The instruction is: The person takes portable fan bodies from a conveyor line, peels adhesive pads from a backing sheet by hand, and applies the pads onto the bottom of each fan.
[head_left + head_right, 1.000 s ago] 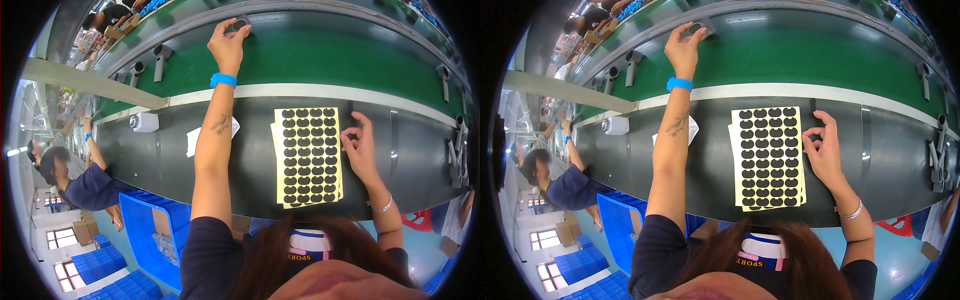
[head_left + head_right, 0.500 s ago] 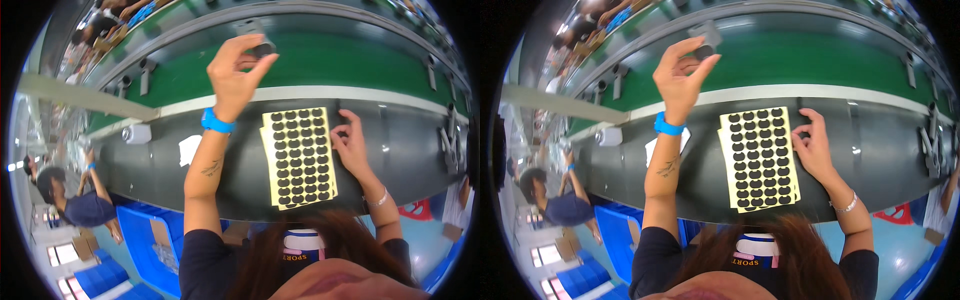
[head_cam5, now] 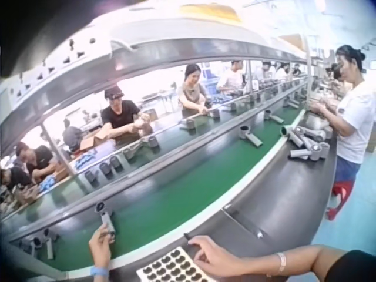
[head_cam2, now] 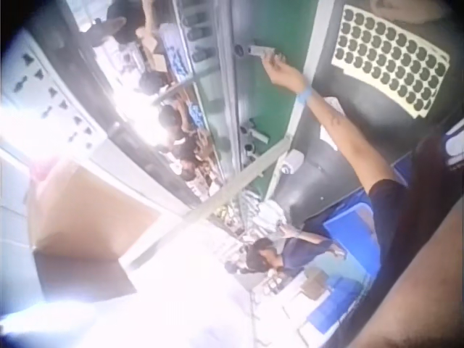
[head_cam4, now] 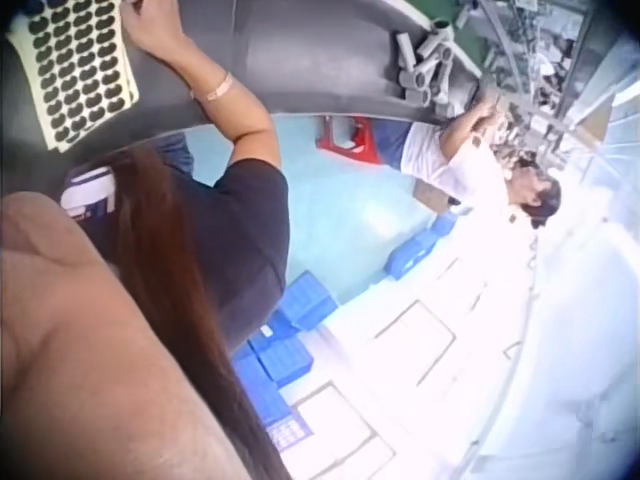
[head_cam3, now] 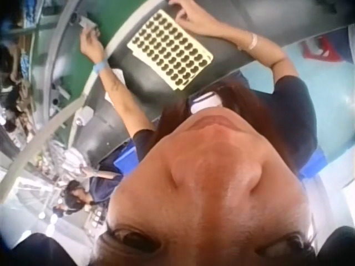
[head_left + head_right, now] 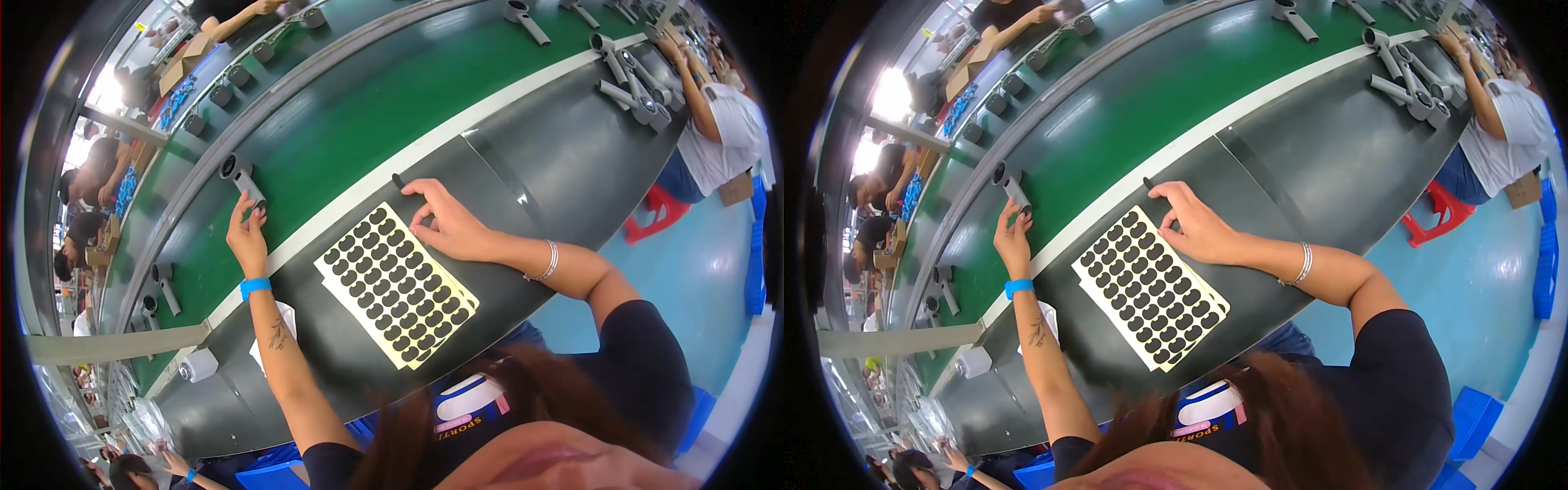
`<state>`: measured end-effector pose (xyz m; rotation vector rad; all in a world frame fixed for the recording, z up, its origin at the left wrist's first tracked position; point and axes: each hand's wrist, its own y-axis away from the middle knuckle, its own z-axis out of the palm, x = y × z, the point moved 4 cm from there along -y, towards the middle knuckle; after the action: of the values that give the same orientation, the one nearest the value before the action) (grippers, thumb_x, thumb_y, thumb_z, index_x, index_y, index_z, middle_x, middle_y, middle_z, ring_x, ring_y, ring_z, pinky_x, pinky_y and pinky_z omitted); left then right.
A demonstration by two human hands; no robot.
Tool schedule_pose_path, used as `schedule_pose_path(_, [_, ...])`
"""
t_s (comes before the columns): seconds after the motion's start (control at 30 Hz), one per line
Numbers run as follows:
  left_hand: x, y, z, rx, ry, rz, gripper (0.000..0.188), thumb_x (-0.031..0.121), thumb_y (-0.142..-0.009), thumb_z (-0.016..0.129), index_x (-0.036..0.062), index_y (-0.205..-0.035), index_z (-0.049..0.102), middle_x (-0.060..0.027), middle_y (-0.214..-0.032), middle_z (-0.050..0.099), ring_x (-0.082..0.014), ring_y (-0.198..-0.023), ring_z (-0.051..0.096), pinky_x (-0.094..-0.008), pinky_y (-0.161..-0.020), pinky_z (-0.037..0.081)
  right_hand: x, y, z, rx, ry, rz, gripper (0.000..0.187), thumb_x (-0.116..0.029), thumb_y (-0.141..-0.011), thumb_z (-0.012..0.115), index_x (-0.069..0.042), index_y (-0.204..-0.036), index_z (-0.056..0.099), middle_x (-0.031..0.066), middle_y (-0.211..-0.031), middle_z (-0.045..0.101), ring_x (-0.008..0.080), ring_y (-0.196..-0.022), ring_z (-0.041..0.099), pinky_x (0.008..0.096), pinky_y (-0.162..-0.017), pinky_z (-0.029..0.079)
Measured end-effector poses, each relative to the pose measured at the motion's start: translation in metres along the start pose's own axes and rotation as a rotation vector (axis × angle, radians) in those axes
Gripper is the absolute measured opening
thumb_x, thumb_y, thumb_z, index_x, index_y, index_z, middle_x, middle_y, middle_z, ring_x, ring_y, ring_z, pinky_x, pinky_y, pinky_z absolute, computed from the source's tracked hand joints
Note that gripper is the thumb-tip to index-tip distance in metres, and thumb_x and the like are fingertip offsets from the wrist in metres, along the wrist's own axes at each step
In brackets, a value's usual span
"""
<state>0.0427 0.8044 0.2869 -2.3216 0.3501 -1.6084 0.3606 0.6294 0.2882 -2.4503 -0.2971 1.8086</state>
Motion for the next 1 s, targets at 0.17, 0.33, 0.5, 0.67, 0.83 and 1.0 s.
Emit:
schedule_pose_path(0.17, [0.029, 0.014, -0.014, -0.091, -0.354, 0.073, 0.027, 0.001, -0.088, 0.055, -0.0014, -0.115, 0.057, -0.0093, -0.127, 0.055, -0.0175, -0.087, 0.065, -0.0268, -0.071, 0.054, -0.006, -0.026, -0.062, 0.163, 0.002, -0.027, 0.05, -0.002, -0.085, 0.058, -0.003, -0.129, 0.033, 0.0095, -0.112, 0.048, 0.0104, -0.087, 0.057, 0.0249, -0.074, 0.049])
schedule_pose_path(0.33, [0.046, 0.063, -0.02, -0.149, -0.192, 0.104, 0.021, 0.002, -0.089, 0.055, -0.0014, -0.109, 0.06, -0.0118, -0.126, 0.055, -0.017, -0.084, 0.064, -0.0276, -0.07, 0.054, 0.057, -0.084, -0.216, 0.611, 0.646, -0.267, 0.054, 0.001, -0.08, 0.06, 0.0, -0.128, 0.035, 0.0151, -0.122, 0.042, 0.0199, -0.085, 0.061, 0.0291, -0.077, 0.051])
schedule_pose_path(0.5, [0.072, 0.129, -0.037, -0.132, -0.07, 0.021, 0.017, -0.001, -0.088, 0.055, -0.0033, -0.103, 0.063, -0.0169, -0.115, 0.059, -0.0196, -0.084, 0.064, -0.0294, -0.073, 0.055, 0.129, -0.116, -0.357, 0.95, 0.97, -0.047, 0.067, -0.01, -0.075, 0.068, 0.0, -0.13, 0.03, 0.0306, -0.126, 0.033, 0.0466, -0.112, 0.041, 0.046, -0.089, 0.046])
schedule_pose_path(0.67, [0.088, 0.178, -0.07, 0.118, -0.098, -0.108, 0.017, -0.004, -0.088, 0.053, -0.0065, -0.102, 0.063, -0.0173, -0.107, 0.061, -0.0197, -0.08, 0.063, -0.0284, -0.071, 0.054, 0.149, -0.145, -0.379, 0.916, 1.004, 0.061, 0.075, -0.014, -0.076, 0.07, -0.004, -0.135, 0.025, 0.0364, -0.131, 0.026, 0.0509, -0.114, 0.04, 0.0471, -0.09, 0.044])
schedule_pose_path(0.83, [0.097, 0.197, -0.07, 0.154, -0.079, -0.104, 0.017, 0.0, -0.09, 0.054, -0.0045, -0.104, 0.062, -0.0142, -0.106, 0.061, -0.0163, -0.077, 0.063, -0.0276, -0.07, 0.053, 0.152, -0.148, -0.391, 0.884, 0.997, -0.062, 0.093, -0.014, -0.071, 0.077, -0.006, -0.141, 0.016, 0.029, -0.128, 0.042, 0.0439, -0.121, 0.041, 0.047, -0.092, 0.043])
schedule_pose_path(1.0, [0.107, 0.188, -0.012, 0.038, 0.205, -0.205, 0.018, -0.004, -0.088, 0.053, -0.0045, -0.105, 0.062, -0.0155, -0.106, 0.06, -0.0196, -0.08, 0.064, -0.0299, -0.074, 0.054, 0.101, -0.124, -0.328, 0.929, 0.433, 0.094, 0.101, -0.013, -0.069, 0.08, -0.008, -0.142, 0.011, 0.0256, -0.132, 0.042, 0.0363, -0.118, 0.047, 0.041, -0.086, 0.046])
